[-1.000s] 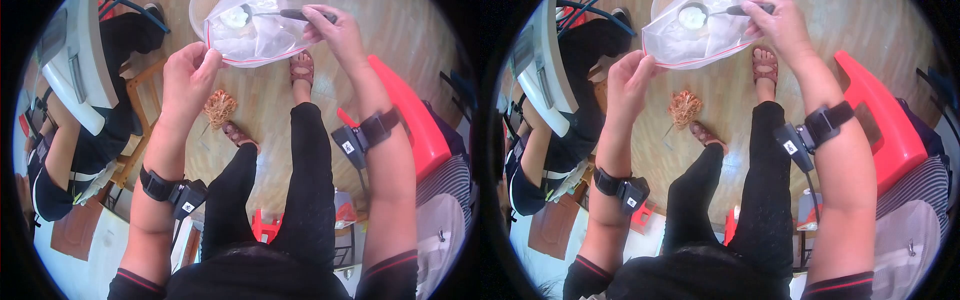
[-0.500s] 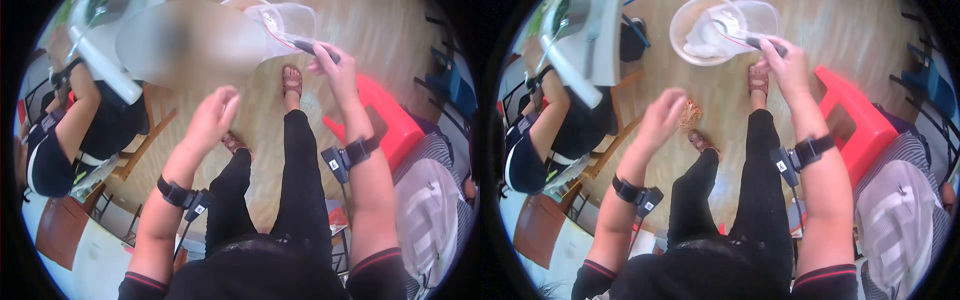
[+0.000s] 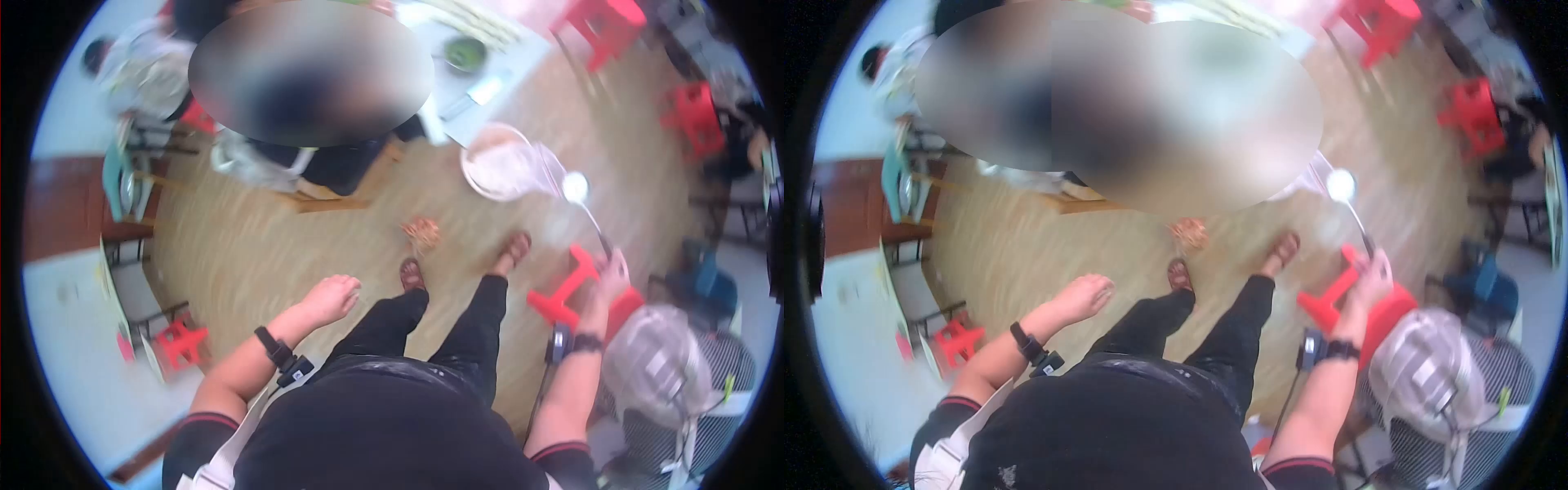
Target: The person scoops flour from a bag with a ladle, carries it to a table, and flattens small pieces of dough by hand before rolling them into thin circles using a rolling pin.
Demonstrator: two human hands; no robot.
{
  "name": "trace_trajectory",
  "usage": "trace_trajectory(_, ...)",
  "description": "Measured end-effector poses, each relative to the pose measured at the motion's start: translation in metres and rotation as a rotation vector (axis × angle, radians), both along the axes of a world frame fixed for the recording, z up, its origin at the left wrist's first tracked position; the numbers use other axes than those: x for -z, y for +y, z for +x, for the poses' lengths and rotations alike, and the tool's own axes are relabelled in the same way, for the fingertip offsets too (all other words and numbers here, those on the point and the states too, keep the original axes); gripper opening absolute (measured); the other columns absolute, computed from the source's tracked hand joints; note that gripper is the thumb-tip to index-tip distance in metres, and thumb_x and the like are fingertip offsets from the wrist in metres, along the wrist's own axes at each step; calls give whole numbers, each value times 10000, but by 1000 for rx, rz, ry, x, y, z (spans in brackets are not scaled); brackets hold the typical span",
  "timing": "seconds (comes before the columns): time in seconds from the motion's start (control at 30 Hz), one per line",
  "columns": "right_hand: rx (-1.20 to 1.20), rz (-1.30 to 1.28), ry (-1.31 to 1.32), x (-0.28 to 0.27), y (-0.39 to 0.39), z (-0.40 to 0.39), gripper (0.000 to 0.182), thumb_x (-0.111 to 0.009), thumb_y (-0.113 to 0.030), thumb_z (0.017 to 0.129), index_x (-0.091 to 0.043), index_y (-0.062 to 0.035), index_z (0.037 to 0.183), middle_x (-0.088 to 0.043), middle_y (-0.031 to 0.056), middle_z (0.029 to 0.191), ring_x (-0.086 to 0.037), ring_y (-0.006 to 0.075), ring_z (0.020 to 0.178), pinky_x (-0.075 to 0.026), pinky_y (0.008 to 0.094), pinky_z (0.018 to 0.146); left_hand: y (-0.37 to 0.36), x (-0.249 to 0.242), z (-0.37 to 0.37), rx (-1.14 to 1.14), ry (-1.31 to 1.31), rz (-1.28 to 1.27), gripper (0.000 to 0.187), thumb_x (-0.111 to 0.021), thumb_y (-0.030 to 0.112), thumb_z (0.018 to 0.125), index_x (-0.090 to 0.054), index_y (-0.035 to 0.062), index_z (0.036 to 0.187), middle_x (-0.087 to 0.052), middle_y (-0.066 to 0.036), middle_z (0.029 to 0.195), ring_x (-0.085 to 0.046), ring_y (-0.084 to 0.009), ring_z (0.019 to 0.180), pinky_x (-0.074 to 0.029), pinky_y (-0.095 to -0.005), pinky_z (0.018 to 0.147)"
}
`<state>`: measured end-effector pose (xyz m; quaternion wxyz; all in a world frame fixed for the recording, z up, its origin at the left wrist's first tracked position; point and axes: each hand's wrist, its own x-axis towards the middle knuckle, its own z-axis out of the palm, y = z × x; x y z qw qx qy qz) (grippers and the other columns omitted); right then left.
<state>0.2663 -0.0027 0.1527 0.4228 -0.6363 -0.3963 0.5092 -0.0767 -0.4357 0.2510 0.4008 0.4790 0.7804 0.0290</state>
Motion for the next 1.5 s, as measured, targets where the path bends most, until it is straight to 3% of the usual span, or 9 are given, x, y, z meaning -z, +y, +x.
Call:
trace_trajectory(0.23, -132, 74, -21, -99, -61, 8, 310, -588, -252, 956, -633, 42, 1043, -643, 83, 759, -629, 150, 621, -534, 270, 573, -145, -2, 5, -235, 57, 14, 186, -538, 180, 901, -584, 25, 994, -625, -199, 948, -588, -391, 927, -481, -478, 839)
trace_trajectory(0.43, -521, 105, 7, -134, -108, -2, 290, -586, -215, 958, -638, 54, 1052, -648, 112, 702, -636, 157, 534, -530, 250, 482, -257, -8, 126, -691, 48, -7, 269, -567, 217, 880, -625, 9, 1041, -651, -228, 1003, -619, -392, 946, -502, -460, 823)
trace_trajectory(0.67, -908, 39, 40, -176, -211, -76, 296, -604, -204, 945, -638, 71, 1049, -643, 100, 673, -612, 143, 498, -512, 247, 448, -364, 19, 229, -879, -147, -127, 295, -563, 266, 897, -622, 10, 1033, -673, -192, 943, -645, -346, 914, -507, -425, 813)
trace_trajectory(0.87, -1146, 13, 82, -191, -332, -177, 269, -617, -181, 934, -647, 76, 1008, -625, 82, 645, -601, 133, 494, -503, 244, 443, -461, 47, 246, -1148, -100, -60, 363, -537, 294, 895, -617, 10, 1107, -660, -227, 1045, -632, -384, 977, -504, -442, 859)
trace_trajectory(1.0, -1337, 28, 80, -182, -422, -260, 276, -582, -188, 947, -630, 79, 1002, -647, 127, 661, -613, 157, 483, -510, 256, 428, -543, 68, 261, -1264, -38, -41, 373, -484, 321, 882, -657, 13, 1003, -658, -240, 1018, -616, -418, 978, -488, -480, 847)
trace_trajectory(1.13, -1418, -50, 76, -211, -532, -341, 271, -573, -189, 950, -640, 68, 1005, -652, 133, 665, -617, 168, 483, -514, 262, 444, -619, 69, 241, -1291, -124, -203, 346, -493, 296, 865, -668, 16, 969, -655, -249, 994, -612, -426, 975, -483, -489, 855)
trace_trajectory(1.27, -1542, -63, 157, -220, -625, -425, 257, -584, -195, 938, -646, 52, 975, -643, 126, 647, -613, 165, 480, -511, 278, 439, -664, 17, 170, -1610, 26, -18, 319, -516, 283, 856, -658, 14, 954, -653, -246, 983, -605, -428, 968, -480, -486, 859)
trace_trajectory(1.43, -1675, -2, 186, -217, -736, -560, 298, -599, -230, 929, -630, 55, 847, -618, 124, 587, -574, 154, 428, -464, 267, 399, -721, 12, 107, -1812, 163, 128, 259, -537, 234, 872, -641, 10, 950, -650, -236, 949, -604, -420, 953, -487, -488, 832)
trace_trajectory(1.5, -1794, -1, 186, -223, -783, -620, 290, -588, -243, 936, -625, 42, 898, -603, 104, 605, -565, 150, 437, -468, 255, 401, -751, 27, 103, -1924, 170, 108, 258, -530, 230, 872, -641, 9, 949, -655, -232, 955, -610, -414, 948, -490, -481, 834)
